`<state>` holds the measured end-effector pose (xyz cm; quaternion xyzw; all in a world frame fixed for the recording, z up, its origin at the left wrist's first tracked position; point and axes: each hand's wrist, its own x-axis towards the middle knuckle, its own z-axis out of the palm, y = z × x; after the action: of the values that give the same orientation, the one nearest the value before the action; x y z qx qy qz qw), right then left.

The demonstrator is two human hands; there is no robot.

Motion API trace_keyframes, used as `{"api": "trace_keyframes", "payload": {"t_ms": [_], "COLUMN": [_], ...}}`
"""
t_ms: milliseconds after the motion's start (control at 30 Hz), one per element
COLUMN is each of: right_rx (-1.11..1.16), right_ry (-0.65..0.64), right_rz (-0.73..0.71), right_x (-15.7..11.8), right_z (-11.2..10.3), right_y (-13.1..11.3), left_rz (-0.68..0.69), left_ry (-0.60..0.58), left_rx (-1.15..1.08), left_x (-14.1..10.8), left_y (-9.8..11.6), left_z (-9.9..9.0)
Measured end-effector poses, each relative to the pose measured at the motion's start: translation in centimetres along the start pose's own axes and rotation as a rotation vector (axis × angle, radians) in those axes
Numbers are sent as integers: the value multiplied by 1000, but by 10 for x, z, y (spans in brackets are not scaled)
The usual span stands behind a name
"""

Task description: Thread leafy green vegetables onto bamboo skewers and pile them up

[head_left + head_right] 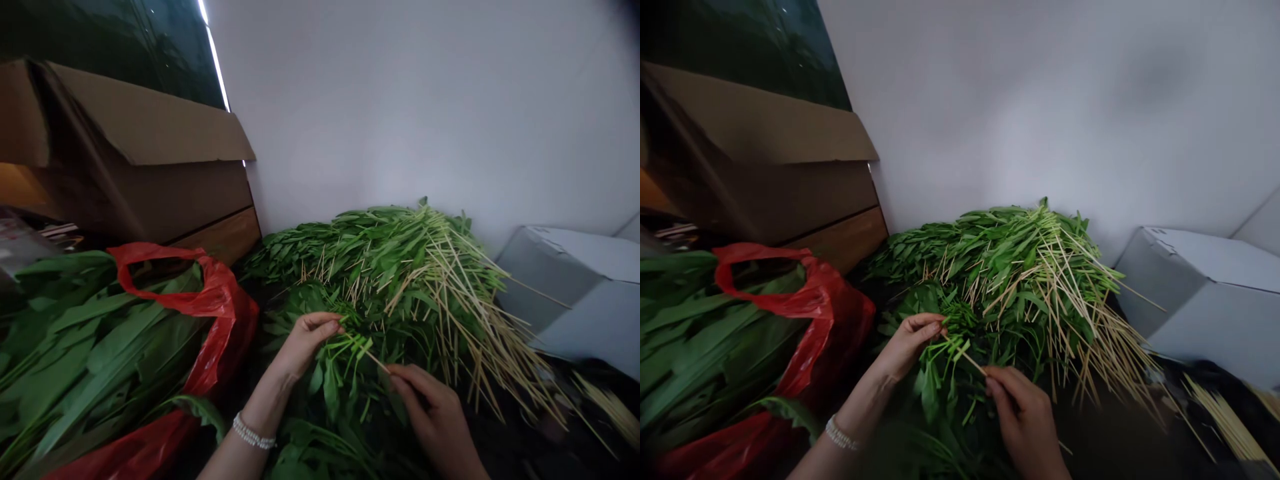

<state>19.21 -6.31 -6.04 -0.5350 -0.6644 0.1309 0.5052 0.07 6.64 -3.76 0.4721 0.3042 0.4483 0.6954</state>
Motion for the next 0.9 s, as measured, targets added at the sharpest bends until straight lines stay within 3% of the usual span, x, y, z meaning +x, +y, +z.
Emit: {"api": "trace_keyframes", "payload": {"t_ms": [167, 900], "right_rx": [-92, -111], "right_ry": [84, 65], "right_rz": [20, -11], "right_x": [-2, -3], "right_z": [1, 5], "right_y": [4, 5], "left_rz": [-21, 11], "left_ry": [10, 67], "left_rx": [15, 40], "left_x": [-4, -4], "left_y": [-3, -1], "left_z": [6, 9]}}
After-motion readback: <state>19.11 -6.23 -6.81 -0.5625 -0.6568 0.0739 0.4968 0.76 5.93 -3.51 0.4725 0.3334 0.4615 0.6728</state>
